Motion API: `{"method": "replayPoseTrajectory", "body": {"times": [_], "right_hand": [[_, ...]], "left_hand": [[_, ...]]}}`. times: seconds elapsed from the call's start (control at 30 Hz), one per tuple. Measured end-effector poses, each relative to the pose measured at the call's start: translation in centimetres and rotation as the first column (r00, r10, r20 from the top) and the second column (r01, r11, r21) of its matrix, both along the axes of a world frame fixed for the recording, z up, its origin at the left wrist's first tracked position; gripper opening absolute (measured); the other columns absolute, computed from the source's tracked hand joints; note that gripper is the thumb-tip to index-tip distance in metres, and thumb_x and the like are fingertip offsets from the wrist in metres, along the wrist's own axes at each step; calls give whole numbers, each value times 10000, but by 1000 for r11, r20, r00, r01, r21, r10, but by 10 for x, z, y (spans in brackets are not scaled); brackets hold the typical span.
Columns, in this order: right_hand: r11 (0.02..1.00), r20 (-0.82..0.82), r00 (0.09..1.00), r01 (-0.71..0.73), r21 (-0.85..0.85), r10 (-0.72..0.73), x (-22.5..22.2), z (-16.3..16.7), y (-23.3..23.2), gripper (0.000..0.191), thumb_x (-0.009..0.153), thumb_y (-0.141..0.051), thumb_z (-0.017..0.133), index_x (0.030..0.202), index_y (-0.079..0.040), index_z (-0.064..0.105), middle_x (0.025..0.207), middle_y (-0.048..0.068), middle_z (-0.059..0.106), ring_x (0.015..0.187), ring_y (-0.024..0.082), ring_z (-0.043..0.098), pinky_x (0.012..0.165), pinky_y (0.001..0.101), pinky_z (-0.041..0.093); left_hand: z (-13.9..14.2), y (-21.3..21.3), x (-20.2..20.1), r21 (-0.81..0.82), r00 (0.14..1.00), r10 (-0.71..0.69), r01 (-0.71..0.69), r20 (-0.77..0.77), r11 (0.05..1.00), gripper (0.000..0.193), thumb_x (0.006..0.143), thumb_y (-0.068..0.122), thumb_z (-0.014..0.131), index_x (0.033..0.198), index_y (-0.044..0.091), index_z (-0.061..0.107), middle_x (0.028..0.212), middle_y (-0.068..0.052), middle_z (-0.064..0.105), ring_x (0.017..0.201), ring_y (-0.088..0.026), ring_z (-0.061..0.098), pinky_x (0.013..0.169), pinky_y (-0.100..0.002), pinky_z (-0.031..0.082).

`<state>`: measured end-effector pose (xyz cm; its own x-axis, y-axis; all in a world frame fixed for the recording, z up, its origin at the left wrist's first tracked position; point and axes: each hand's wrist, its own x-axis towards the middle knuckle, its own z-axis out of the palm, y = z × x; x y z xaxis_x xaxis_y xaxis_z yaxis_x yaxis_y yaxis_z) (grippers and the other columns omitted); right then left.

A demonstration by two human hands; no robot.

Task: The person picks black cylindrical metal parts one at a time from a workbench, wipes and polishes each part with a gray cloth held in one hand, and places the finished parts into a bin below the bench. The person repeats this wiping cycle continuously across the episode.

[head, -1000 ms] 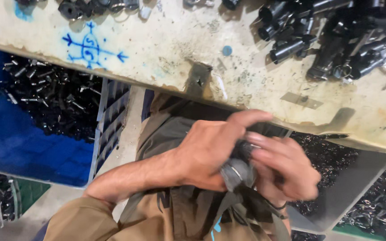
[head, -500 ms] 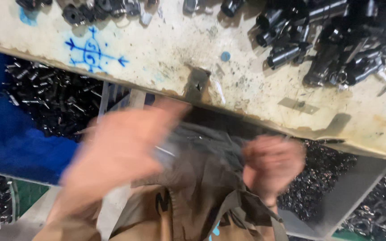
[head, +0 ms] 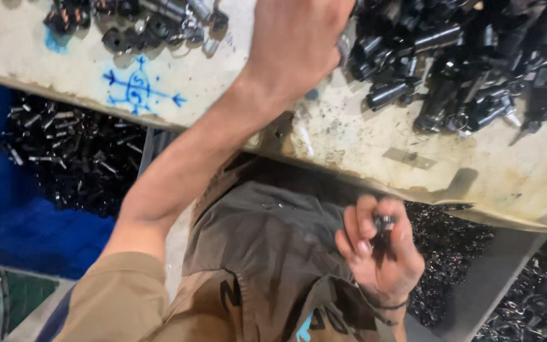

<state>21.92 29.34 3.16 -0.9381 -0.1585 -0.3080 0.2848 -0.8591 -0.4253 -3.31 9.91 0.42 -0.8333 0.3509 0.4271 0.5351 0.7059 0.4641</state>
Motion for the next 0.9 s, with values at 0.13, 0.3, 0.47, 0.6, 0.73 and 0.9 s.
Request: {"method": "replayPoseTrajectory", "body": {"times": [0.13,0.3,0.47,0.6,0.73,0.9], "right_hand": [[985,56,985,157,68,-161,16,-10,4,325,1084,-208,623,1384,-100,564,1220,187,683,711,145,542,614,274,446],[928,-93,957,289,237,-274,19,-26,-1,278,1114,-252,661,1236,-47,518,1079,230,723,628,160,578,539,254,459],[604,-371,888,457,653,-270,9,-15,-11,289,1084,-258,682,1218,-88,490,1015,276,725,559,174,598,504,250,502],[377,-516,848,519,767,-116,-7,11,-24,259,1066,-265,682,1209,-79,572,1046,279,743,660,204,698,593,288,600],[125,-621,681,629,768,389,-40,23,-17,207,953,1,730,1113,-2,599,1031,314,700,726,254,730,638,340,586],[124,-442,761,439,890,475,-34,30,-12,261,798,33,774,1043,-15,697,1022,192,722,780,243,735,685,307,589]], "left_hand": [[18,-30,24,429,991,-134,122,-3,895,286,838,118,831,1082,66,690,883,-139,671,752,-342,649,630,-432,497],[49,-35,87,934,701,-624,-190,346,304,250,914,141,780,1110,64,647,949,-99,649,831,-283,641,736,-365,507],[43,-39,139,929,441,-818,-153,369,337,221,989,165,729,1138,62,603,1015,-58,626,911,-223,633,842,-298,517],[45,-30,157,809,375,-755,24,538,588,308,933,266,723,1142,74,604,873,-57,657,761,-227,684,712,-330,526],[48,-20,165,648,642,-592,189,487,738,551,882,300,744,1318,92,480,907,-71,697,822,-293,727,710,-367,552],[39,-23,166,568,646,-625,340,439,750,928,672,288,800,1471,57,390,899,-102,719,794,-346,725,627,-417,528]]}}
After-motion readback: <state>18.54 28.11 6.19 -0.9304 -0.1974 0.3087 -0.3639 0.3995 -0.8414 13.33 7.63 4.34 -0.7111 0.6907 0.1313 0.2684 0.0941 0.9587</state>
